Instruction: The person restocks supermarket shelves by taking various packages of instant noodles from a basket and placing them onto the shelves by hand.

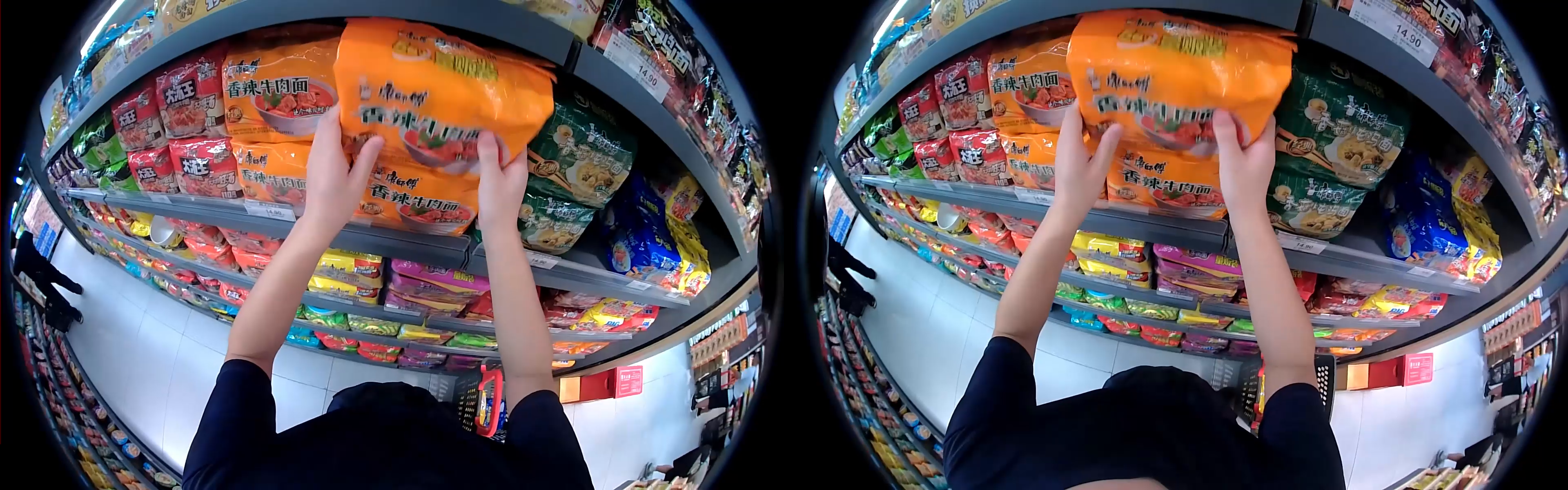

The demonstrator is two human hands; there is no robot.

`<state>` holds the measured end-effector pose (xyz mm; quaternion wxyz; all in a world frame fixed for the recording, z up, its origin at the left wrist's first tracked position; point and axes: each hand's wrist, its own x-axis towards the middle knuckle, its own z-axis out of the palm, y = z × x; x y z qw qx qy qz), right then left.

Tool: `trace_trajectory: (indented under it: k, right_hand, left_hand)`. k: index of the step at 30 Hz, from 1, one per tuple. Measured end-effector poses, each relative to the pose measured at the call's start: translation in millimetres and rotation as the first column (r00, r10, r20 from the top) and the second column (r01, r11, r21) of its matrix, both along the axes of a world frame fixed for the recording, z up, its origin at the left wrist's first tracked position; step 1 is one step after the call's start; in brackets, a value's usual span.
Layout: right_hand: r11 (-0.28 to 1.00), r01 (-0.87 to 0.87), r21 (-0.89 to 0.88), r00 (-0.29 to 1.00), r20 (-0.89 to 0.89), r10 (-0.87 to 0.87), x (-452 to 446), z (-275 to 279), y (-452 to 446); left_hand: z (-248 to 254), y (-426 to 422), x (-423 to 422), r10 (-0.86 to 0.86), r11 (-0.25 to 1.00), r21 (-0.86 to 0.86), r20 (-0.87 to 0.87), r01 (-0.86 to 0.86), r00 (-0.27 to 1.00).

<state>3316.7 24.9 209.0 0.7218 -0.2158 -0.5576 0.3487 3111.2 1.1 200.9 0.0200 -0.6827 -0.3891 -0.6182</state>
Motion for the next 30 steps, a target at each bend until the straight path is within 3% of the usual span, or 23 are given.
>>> trace_trajectory:
  k: [4,13,16,17,21,22,24,26,28,30]
  right_hand:
    - [0.973,0.199,0.116,0.979,0.027,-0.204,-1,11,31]
    - [0.839,0.489,0.237,0.861,0.025,-0.509,-11,16,48]
    - [0.84,0.503,0.201,0.844,0.093,-0.528,-10,8,47]
    - [0.848,0.503,0.169,0.841,0.13,-0.525,-8,6,47]
    - [0.846,0.501,0.181,0.828,0.184,-0.53,-4,4,51]
    - [0.925,0.361,0.116,0.915,0.148,-0.376,-4,4,45]
    - [0.914,0.266,0.305,0.94,0.128,-0.317,-2,-8,40]
    - [0.628,0.501,0.595,0.668,0.196,-0.718,5,-29,12]
    - [0.74,0.309,0.598,0.777,0.289,-0.558,17,-56,-22]
    - [0.809,0.212,0.548,0.789,0.393,-0.473,36,-92,-56]
  left_hand:
    - [5,16,14,0.131,0.986,0.09,0.075,-0.138,0.988]
    - [0,32,22,0.276,0.942,0.196,0.015,-0.273,0.961]
    - [-1,26,29,0.233,0.959,0.154,0.042,-0.236,0.972]
    - [-7,36,25,0.291,0.915,0.297,-0.019,-0.272,0.957]
    - [-6,32,19,0.341,0.928,0.211,-0.152,-0.306,0.928]
    - [-6,31,18,0.331,0.937,0.168,-0.153,-0.305,0.931]
    - [-7,32,18,0.343,0.905,0.316,-0.152,-0.284,0.927]
    - [-6,19,25,0.473,0.84,0.37,-0.143,-0.396,0.869]
    - [-6,12,21,0.436,0.868,0.331,-0.15,-0.37,0.887]
    - [-10,11,17,0.466,0.852,0.331,-0.129,-0.405,0.875]
